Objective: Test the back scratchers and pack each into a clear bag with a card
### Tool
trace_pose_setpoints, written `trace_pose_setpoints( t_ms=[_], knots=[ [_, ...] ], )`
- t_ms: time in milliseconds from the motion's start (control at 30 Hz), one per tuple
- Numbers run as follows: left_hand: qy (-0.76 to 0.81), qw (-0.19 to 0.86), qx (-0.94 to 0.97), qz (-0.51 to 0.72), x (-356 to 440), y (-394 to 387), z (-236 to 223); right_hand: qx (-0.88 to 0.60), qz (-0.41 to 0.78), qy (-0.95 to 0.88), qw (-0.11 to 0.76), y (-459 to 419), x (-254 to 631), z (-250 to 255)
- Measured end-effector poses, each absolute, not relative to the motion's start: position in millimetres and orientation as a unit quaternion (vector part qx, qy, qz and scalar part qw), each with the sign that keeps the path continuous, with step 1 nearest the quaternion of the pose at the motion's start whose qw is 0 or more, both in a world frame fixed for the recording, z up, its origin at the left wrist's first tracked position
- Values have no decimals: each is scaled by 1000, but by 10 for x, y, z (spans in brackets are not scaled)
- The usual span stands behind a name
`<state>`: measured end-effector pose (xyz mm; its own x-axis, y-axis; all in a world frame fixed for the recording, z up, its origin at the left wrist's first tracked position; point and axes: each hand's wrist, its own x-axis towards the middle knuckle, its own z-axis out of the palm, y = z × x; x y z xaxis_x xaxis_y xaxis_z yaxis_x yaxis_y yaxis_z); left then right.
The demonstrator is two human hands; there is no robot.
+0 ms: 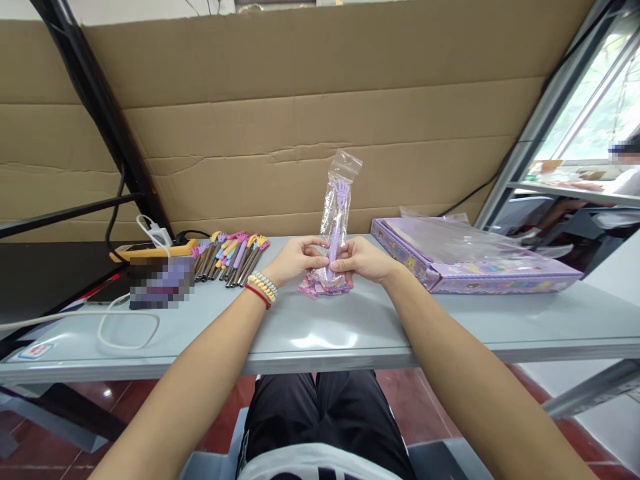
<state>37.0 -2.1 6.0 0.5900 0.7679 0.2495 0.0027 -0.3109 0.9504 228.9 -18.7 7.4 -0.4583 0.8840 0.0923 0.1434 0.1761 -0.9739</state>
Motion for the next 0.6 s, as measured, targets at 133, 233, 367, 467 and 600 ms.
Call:
trace_pose_setpoints(
  t_ms=[133, 233, 367, 467, 600],
  knots=[
    [265, 513, 730, 367, 369, -17, 60, -373, 519, -682, 355, -175, 2297, 55],
    [266, 508, 732, 369, 370, -23, 62, -369, 521, -685, 351, -168, 2302, 46],
    [268, 503, 735, 367, 376, -24, 59, -371, 524, -684, 346, -185, 2292, 54],
    [273, 493, 741, 365, 386, -16, 49, -382, 525, -676, 347, -205, 2276, 63],
    [280, 481, 748, 362, 394, -12, 42, -383, 524, -681, 339, -216, 2266, 66]
  ],
)
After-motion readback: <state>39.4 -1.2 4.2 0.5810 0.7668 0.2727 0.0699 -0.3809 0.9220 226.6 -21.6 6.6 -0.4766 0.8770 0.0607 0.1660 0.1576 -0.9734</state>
